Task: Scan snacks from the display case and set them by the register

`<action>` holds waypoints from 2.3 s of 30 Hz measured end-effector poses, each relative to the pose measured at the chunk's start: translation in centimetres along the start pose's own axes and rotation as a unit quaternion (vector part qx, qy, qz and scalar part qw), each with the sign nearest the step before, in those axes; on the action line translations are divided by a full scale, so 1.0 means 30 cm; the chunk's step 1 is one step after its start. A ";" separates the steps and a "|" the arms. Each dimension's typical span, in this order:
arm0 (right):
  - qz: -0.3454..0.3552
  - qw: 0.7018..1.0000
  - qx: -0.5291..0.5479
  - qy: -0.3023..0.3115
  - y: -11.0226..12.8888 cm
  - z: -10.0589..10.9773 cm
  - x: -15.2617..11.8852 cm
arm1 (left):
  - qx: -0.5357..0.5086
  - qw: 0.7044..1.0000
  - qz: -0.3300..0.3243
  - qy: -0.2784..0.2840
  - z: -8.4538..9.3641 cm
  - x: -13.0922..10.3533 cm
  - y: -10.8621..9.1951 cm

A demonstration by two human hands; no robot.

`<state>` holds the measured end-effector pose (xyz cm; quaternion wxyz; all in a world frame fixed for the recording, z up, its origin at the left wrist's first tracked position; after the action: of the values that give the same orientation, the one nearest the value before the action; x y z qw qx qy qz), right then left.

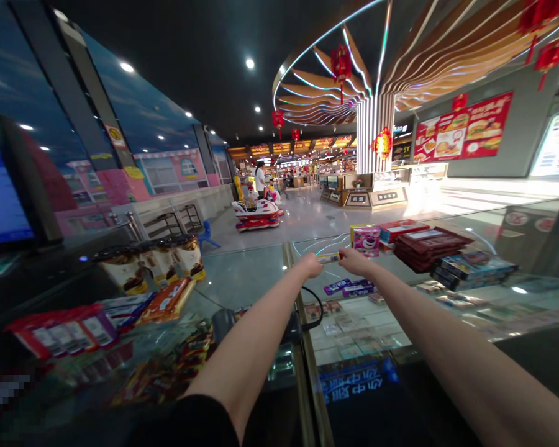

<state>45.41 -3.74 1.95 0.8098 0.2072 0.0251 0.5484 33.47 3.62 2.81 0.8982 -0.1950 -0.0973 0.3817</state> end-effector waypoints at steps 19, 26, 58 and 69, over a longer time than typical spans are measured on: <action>0.034 0.999 0.027 -0.021 0.134 0.061 -0.074 | -0.022 0.999 0.033 -0.032 0.177 -0.190 0.004; 0.072 0.997 0.038 -0.016 0.284 0.077 -0.103 | -0.050 0.996 0.035 -0.063 0.308 -0.266 0.081; 0.025 0.865 0.492 0.101 0.734 -0.117 -0.275 | -0.364 0.895 0.031 -0.258 0.401 -0.695 0.647; 0.052 0.878 0.461 0.118 0.752 -0.137 -0.305 | -0.424 0.847 0.001 -0.321 0.383 -0.686 0.673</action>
<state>20.87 -3.64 4.70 0.5838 0.4920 0.3598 0.5364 2.46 4.67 4.11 0.6468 -0.4233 -0.5320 0.3456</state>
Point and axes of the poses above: each hand's wrist, its own x-axis towards the middle knuckle, its own z-axis out of the back of the hand, y = z × x, the point moved 7 cm from there along x, towards the middle knuckle, and after that the axes turned 9 degrees about -x, right-handed, at the moved point
